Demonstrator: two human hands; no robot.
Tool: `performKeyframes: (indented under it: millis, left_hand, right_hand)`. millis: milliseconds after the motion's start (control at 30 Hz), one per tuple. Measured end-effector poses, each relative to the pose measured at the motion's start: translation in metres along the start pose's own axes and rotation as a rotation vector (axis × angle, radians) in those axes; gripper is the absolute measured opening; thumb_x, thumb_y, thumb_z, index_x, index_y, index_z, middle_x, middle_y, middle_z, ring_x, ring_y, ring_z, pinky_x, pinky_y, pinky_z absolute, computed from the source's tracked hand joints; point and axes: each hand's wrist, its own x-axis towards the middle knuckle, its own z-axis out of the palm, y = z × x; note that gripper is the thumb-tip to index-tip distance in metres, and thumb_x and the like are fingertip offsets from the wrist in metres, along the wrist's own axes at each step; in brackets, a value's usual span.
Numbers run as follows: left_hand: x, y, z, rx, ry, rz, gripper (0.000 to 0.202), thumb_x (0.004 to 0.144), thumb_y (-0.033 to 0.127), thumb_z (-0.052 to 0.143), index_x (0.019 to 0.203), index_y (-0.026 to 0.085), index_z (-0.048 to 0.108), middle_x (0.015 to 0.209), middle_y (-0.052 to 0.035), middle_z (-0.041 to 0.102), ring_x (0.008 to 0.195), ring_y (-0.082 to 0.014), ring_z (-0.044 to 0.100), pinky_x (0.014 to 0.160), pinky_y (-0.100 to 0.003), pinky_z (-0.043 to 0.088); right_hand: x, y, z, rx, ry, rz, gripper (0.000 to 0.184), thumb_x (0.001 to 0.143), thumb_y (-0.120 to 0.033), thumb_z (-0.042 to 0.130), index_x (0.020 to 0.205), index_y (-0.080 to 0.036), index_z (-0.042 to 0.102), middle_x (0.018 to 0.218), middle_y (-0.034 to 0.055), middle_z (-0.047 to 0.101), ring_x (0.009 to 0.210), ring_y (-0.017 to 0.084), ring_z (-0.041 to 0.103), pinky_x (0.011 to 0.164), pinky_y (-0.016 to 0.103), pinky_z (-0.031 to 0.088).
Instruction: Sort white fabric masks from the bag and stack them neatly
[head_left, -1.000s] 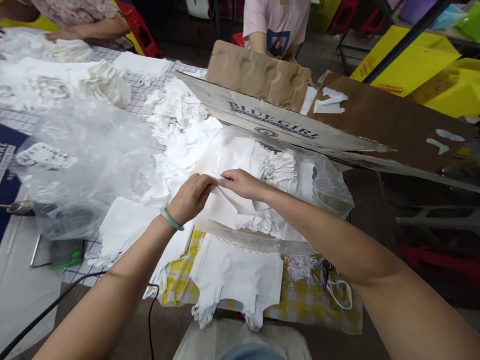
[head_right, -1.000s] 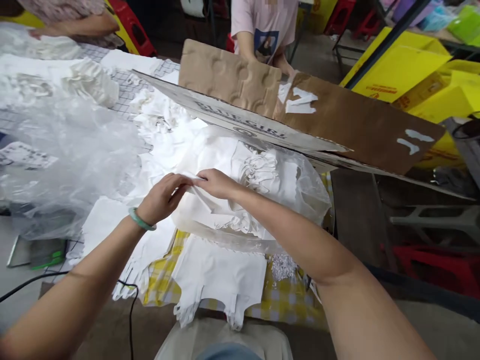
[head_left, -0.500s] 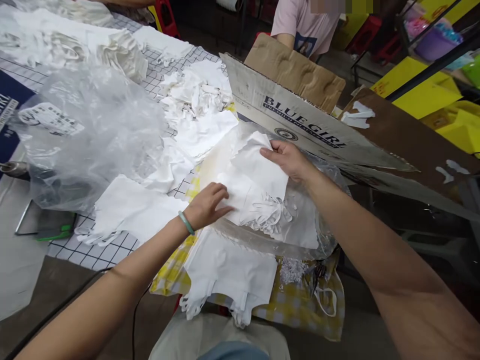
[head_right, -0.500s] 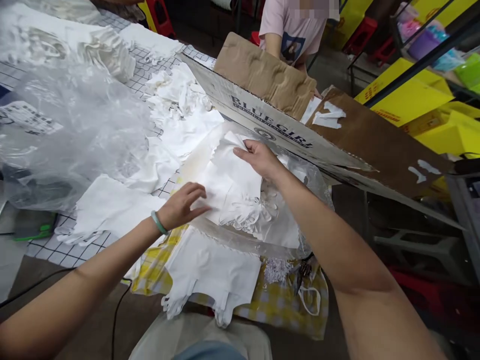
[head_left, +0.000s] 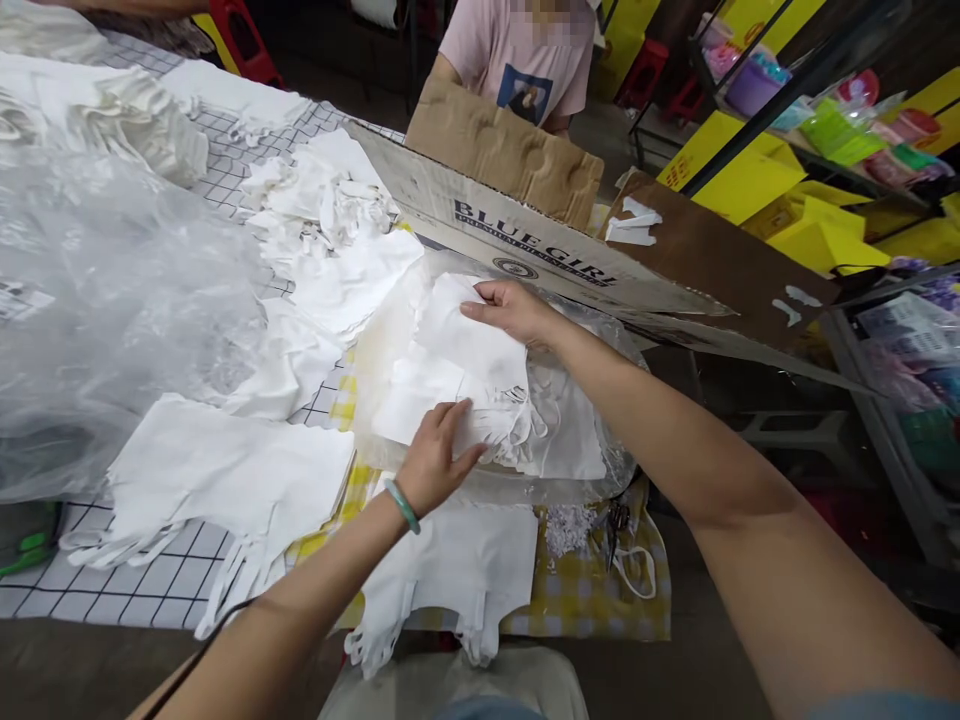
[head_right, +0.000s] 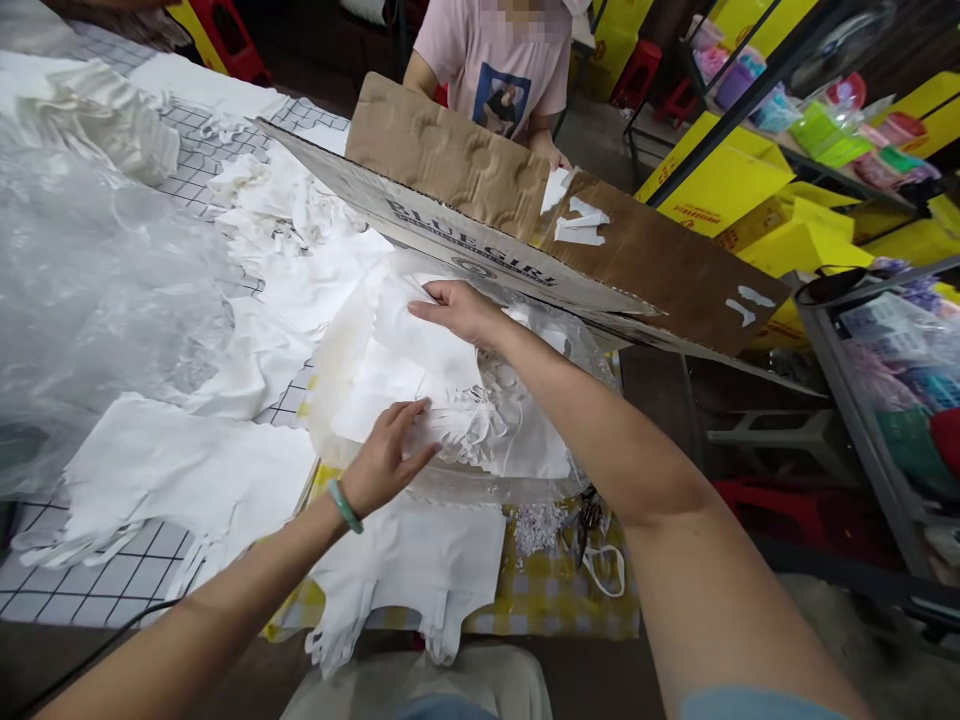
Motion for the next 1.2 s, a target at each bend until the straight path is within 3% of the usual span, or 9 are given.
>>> performKeyframes:
  millis: [100,200,367,533,633,800,933,1067,1200]
  left_hand:
    - [0.000,0.020,0.025,-0.048,0.040,-0.043,0.042,0.084,0.034,0.060,0.123,0.020,0.051,0.113,-0.0131,0.058,0.106,-0.0290,0.054,0.089,-0.048,0.046]
    - [-0.004,0.036,0.042,-0.096,0.041,0.040,0.033,0.085,0.028,0.057,0.117,0.021,0.052,0.113,-0.0136,0.057,0.107,-0.0296,0.053,0.089,-0.049,0.044]
    - [-0.014,0.055,0.071,-0.128,-0.055,0.201,0.049,0.086,0.019,0.051,0.133,0.016,0.038,0.124,-0.0195,0.050,0.115,-0.0317,0.047,0.095,-0.054,0.043]
    - [-0.026,0.069,0.099,-0.180,-0.110,0.197,0.061,0.085,0.018,0.049,0.142,0.015,0.025,0.139,-0.0242,0.037,0.133,-0.0349,0.034,0.102,-0.060,0.039]
    - [-0.032,0.079,0.102,-0.172,-0.140,0.212,0.058,0.086,0.017,0.048,0.140,0.015,0.028,0.141,-0.0229,0.037,0.134,-0.0346,0.032,0.103,-0.059,0.039]
    - [-0.034,0.071,0.065,-0.158,-0.021,0.247,0.030,0.085,0.012,0.047,0.114,0.020,0.050,0.115,-0.0139,0.056,0.108,-0.0267,0.052,0.089,-0.046,0.049]
    - [-0.027,0.007,0.008,0.052,0.154,0.138,0.024,0.085,0.013,0.051,0.108,0.021,0.052,0.112,-0.0134,0.054,0.107,-0.0267,0.052,0.089,-0.047,0.048]
    - [-0.023,-0.062,-0.041,0.273,-0.030,0.151,0.032,0.085,0.028,0.060,0.115,0.019,0.053,0.121,-0.0158,0.051,0.113,-0.0297,0.049,0.093,-0.049,0.046]
    - [-0.020,-0.084,-0.059,0.281,-0.147,0.201,0.027,0.089,0.028,0.055,0.115,0.020,0.054,0.121,-0.0139,0.052,0.109,-0.0261,0.052,0.092,-0.044,0.048]
  right_hand:
    - [-0.001,0.002,-0.002,-0.013,-0.049,-0.039,0.044,0.070,-0.058,0.069,0.067,-0.020,0.047,0.059,-0.0056,0.041,0.054,0.009,0.038,0.048,0.022,0.030]
    - [-0.003,0.004,-0.003,-0.032,-0.053,-0.048,0.045,0.070,-0.059,0.068,0.067,-0.020,0.047,0.059,-0.0058,0.039,0.054,0.009,0.036,0.048,0.022,0.028]
    - [-0.005,0.008,-0.004,-0.033,-0.047,-0.057,0.046,0.070,-0.059,0.068,0.066,-0.020,0.044,0.059,-0.0059,0.036,0.054,0.009,0.033,0.047,0.022,0.025]
    - [-0.006,0.008,-0.003,-0.017,-0.046,-0.033,0.047,0.068,-0.059,0.069,0.064,-0.020,0.043,0.059,-0.0058,0.036,0.055,0.009,0.034,0.047,0.022,0.026]
    - [-0.007,0.006,-0.002,-0.004,-0.057,-0.039,0.046,0.067,-0.058,0.070,0.065,-0.020,0.044,0.060,-0.0054,0.038,0.056,0.009,0.036,0.048,0.022,0.027]
    - [-0.008,0.007,-0.002,0.016,-0.071,-0.055,0.041,0.070,-0.054,0.069,0.067,-0.019,0.047,0.062,-0.0051,0.040,0.057,0.009,0.038,0.050,0.022,0.029]
    - [-0.006,0.010,-0.001,-0.005,-0.070,-0.104,0.040,0.072,-0.053,0.067,0.067,-0.018,0.046,0.060,-0.0062,0.037,0.055,0.008,0.035,0.049,0.021,0.026]
    - [-0.008,0.010,0.007,-0.021,-0.087,-0.134,0.041,0.073,-0.052,0.067,0.065,-0.018,0.045,0.059,-0.0071,0.034,0.054,0.006,0.031,0.048,0.020,0.025]
    - [-0.016,0.004,0.022,-0.015,-0.152,-0.089,0.034,0.077,-0.048,0.064,0.072,-0.017,0.052,0.061,-0.0059,0.040,0.054,0.007,0.036,0.048,0.019,0.027]
